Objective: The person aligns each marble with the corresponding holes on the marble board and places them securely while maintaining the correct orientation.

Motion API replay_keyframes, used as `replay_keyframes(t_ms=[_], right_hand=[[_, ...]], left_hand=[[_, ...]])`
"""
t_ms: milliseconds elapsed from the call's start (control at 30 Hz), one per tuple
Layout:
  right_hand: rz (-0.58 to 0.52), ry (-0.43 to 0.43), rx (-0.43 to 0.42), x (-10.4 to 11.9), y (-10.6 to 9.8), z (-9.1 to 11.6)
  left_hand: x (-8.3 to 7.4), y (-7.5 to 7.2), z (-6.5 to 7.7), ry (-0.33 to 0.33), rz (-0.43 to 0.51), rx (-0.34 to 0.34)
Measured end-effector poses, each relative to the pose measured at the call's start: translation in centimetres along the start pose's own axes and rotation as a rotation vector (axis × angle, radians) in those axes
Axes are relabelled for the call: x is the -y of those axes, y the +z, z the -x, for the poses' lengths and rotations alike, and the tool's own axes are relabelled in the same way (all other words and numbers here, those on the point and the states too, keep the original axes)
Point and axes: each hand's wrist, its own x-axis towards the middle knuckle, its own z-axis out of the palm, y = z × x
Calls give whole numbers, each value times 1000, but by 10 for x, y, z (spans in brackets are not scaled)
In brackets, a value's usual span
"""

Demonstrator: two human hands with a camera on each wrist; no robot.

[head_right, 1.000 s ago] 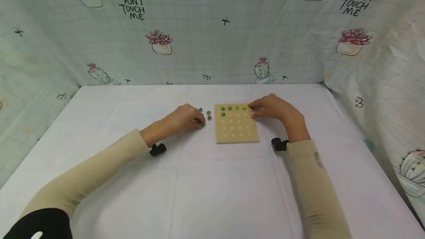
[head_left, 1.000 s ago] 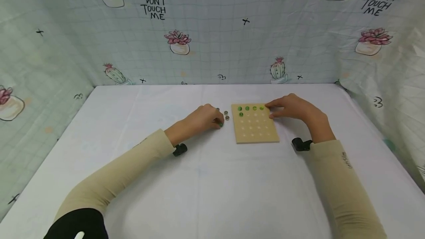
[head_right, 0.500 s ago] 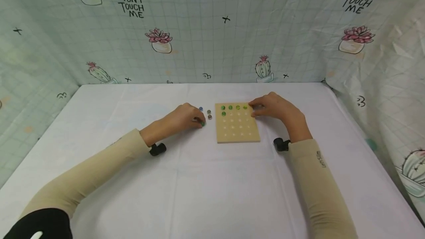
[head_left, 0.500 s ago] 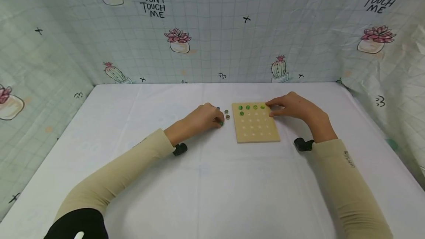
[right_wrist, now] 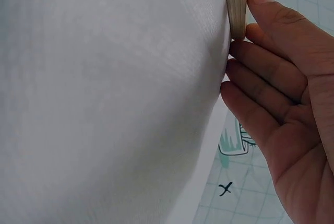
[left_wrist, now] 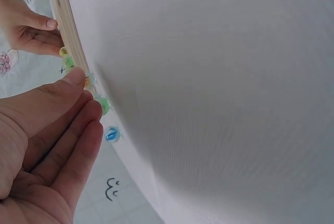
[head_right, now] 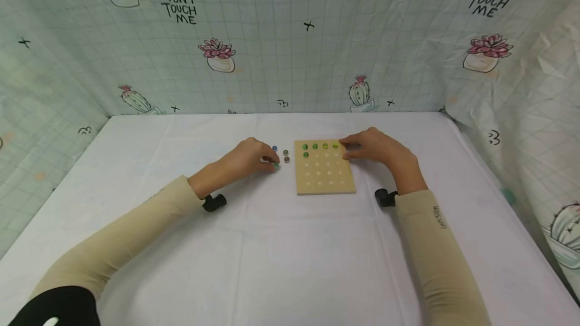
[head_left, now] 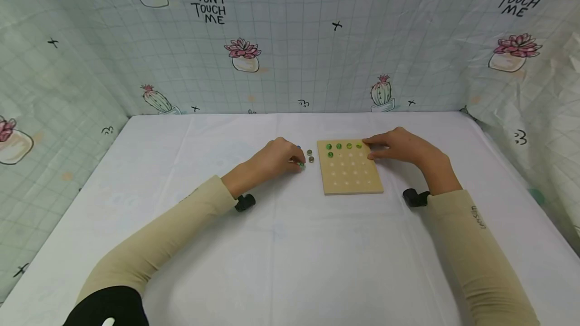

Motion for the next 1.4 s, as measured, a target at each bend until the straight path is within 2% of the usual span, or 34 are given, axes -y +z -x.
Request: replay_keyframes(t_ms=[333, 533, 733, 933, 1400], right_hand=[[9, -15, 6, -1, -1, -2], [11, -3, 5, -3, -2, -2], [-10, -11, -13, -6, 1, -3], [-12, -2, -20, -5, 2, -4], [-9, 16, 6, -3, -3, -8]], left_hand=[[3, -5, 4, -13, 8, -10], [4, -10, 1, 3, -7, -45], [3, -10, -2, 9, -25, -34], [-4, -11, -7, -1, -30, -47], [-25, -11, -30, 65, -2, -64]])
